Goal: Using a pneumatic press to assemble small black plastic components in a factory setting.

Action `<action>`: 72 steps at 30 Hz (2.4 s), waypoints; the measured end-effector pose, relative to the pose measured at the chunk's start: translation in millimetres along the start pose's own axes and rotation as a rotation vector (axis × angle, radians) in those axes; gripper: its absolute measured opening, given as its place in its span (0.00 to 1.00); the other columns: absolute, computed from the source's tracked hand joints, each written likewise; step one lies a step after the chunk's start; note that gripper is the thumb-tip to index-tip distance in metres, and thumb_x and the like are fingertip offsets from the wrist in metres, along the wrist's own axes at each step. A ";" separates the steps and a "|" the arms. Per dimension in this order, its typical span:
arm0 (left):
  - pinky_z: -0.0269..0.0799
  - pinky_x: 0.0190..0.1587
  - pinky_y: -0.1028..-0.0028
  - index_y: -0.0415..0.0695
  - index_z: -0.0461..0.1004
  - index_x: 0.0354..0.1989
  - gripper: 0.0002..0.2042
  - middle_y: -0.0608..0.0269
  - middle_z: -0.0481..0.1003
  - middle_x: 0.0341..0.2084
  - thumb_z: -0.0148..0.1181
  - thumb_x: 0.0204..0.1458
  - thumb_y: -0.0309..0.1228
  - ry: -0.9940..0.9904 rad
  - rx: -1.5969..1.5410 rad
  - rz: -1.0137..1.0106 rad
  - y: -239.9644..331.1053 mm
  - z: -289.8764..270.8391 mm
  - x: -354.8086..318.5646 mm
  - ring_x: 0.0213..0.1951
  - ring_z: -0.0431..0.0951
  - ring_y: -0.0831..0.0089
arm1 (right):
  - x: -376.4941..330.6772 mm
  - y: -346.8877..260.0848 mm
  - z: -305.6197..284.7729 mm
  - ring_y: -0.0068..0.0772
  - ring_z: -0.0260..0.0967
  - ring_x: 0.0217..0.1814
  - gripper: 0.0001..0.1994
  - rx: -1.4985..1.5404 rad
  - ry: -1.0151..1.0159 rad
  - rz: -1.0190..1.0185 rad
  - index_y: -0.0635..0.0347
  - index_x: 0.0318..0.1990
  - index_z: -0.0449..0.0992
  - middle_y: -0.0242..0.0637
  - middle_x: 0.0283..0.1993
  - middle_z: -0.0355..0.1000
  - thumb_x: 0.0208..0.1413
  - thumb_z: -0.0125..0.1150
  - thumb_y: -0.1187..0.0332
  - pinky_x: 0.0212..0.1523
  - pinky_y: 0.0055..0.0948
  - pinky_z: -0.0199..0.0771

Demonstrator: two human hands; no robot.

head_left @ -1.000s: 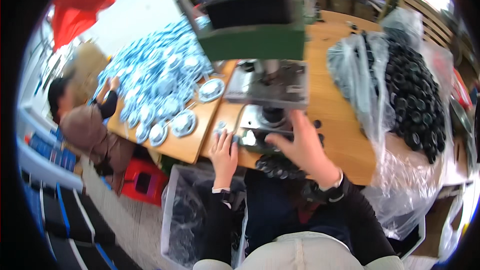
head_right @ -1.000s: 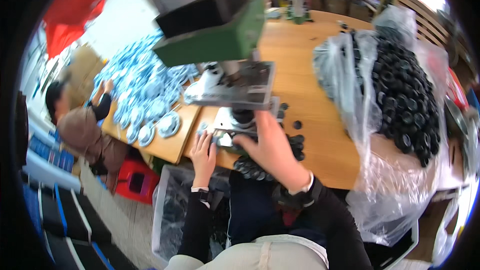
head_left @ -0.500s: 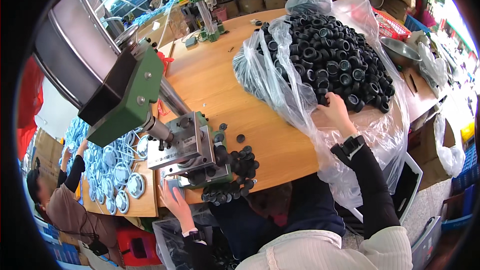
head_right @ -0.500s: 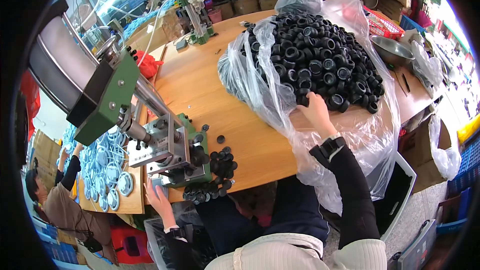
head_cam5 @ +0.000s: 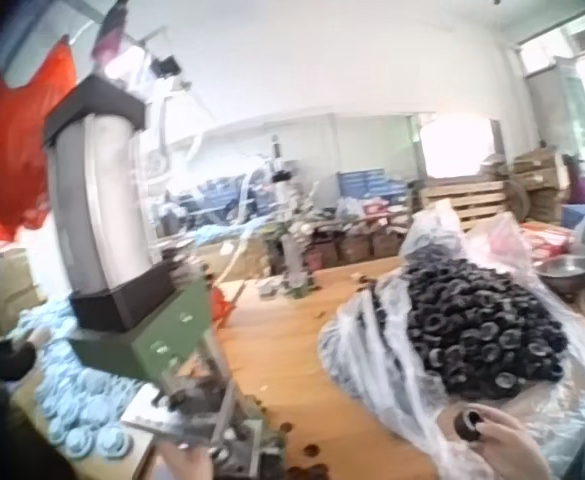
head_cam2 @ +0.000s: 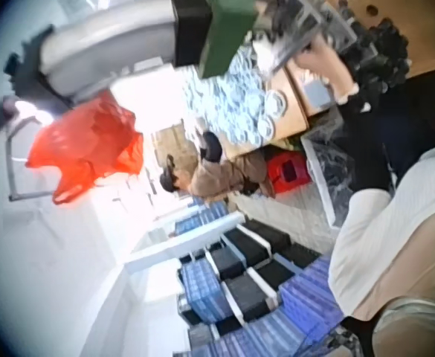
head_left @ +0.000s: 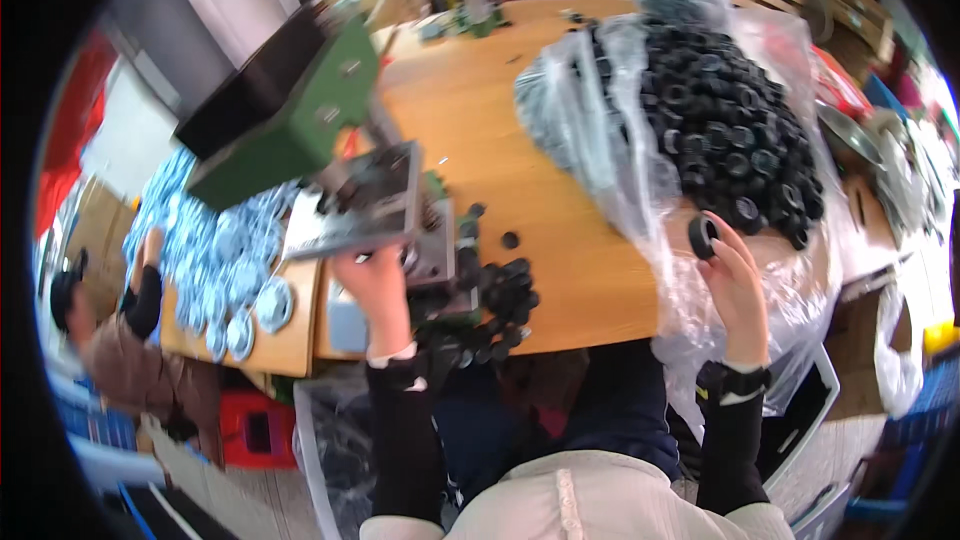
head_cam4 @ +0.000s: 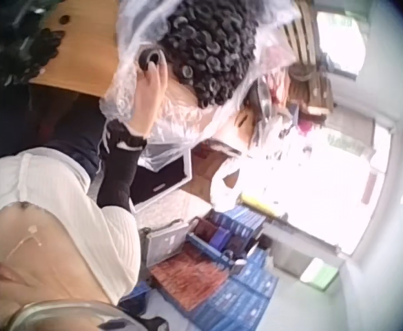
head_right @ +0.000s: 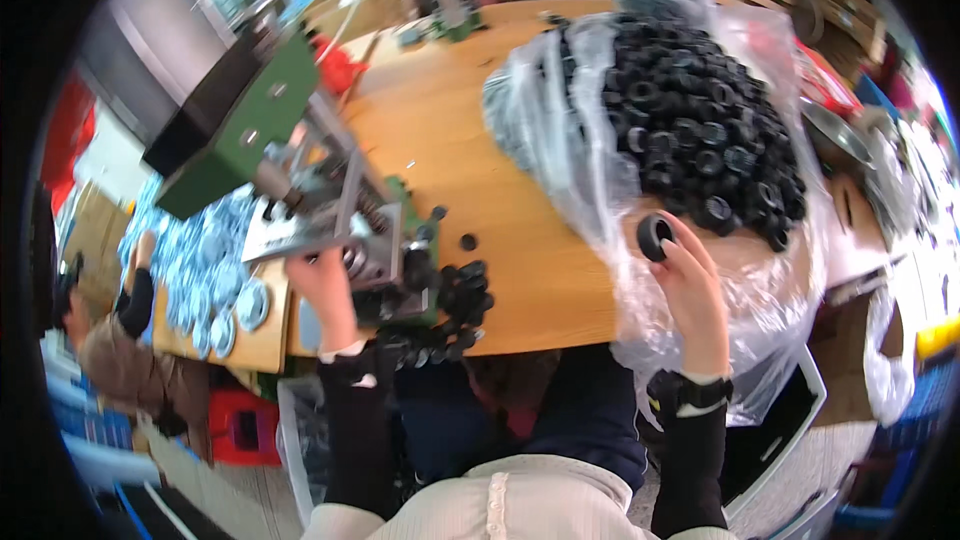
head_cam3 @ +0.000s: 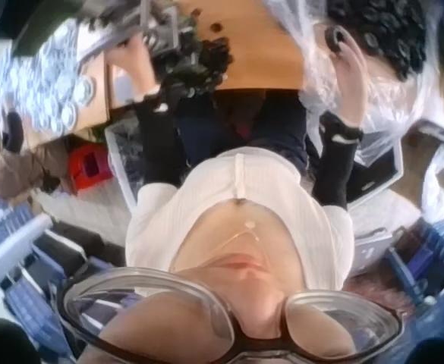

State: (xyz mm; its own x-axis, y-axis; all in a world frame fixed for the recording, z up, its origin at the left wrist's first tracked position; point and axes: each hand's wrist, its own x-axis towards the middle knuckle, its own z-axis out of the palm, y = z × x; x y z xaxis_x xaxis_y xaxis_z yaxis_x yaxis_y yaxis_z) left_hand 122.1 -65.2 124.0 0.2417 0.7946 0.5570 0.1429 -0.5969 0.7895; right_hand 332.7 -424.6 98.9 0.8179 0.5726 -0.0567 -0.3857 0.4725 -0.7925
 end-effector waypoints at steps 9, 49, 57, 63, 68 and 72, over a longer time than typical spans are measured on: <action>0.69 0.45 0.65 0.41 0.76 0.40 0.19 0.55 0.78 0.35 0.72 0.39 0.32 0.193 0.137 0.133 -19.7 -42.8 -54.4 0.39 0.76 0.58 | -9.9 92.0 178.1 0.31 0.70 0.51 0.29 -0.539 -0.421 -0.146 0.71 0.57 0.66 0.42 0.49 0.71 0.46 0.68 0.73 0.52 0.28 0.69; 0.55 0.62 0.57 0.36 0.64 0.59 0.20 0.46 0.64 0.59 0.46 0.58 0.27 -0.051 0.544 0.197 -57.5 -67.4 -40.2 0.62 0.60 0.46 | 131.3 16.1 -111.3 0.58 0.64 0.50 0.20 -1.926 0.542 -0.249 0.66 0.41 0.70 0.53 0.48 0.65 0.38 0.66 0.69 0.50 0.47 0.69; 0.54 0.60 0.56 0.46 0.69 0.58 0.18 0.60 0.66 0.60 0.43 0.61 0.34 -0.506 0.828 0.123 -138.0 -104.8 -55.3 0.65 0.58 0.59 | 56.1 13.0 -65.6 0.38 0.65 0.43 0.25 -1.340 0.403 -0.646 0.64 0.48 0.71 0.41 0.43 0.64 0.39 0.69 0.68 0.44 0.31 0.67; 0.50 0.64 0.57 0.37 0.65 0.59 0.19 0.51 0.63 0.61 0.47 0.59 0.30 -0.173 0.400 0.153 -141.3 -92.3 -54.3 0.65 0.58 0.54 | -11.5 -1.5 4.3 0.22 0.65 0.49 0.28 -0.642 0.179 -0.475 0.68 0.54 0.68 0.31 0.48 0.65 0.42 0.69 0.79 0.50 0.22 0.65; 0.54 0.60 0.62 0.34 0.61 0.58 0.29 0.50 0.66 0.53 0.63 0.48 0.29 0.026 0.203 0.245 -42.3 -49.5 -46.0 0.57 0.63 0.56 | -43.5 9.2 38.8 0.25 0.66 0.51 0.29 -0.714 0.122 -0.548 0.68 0.55 0.67 0.35 0.49 0.66 0.41 0.69 0.79 0.54 0.23 0.64; 0.59 0.57 0.67 0.33 0.66 0.53 0.24 0.52 0.71 0.49 0.65 0.48 0.28 0.052 0.004 0.056 -17.5 -11.4 -29.6 0.52 0.69 0.65 | -49.7 24.9 52.1 0.26 0.67 0.50 0.30 -0.679 0.116 -0.539 0.67 0.54 0.68 0.35 0.48 0.66 0.40 0.72 0.74 0.51 0.24 0.65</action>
State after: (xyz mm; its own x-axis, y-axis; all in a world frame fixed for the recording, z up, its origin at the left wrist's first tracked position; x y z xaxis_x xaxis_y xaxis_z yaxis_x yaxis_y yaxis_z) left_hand 101.5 -77.0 96.6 0.1992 0.7645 0.6131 0.1346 -0.6410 0.7556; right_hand 260.2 -406.4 113.7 0.8681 0.2969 0.3978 0.3736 0.1369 -0.9174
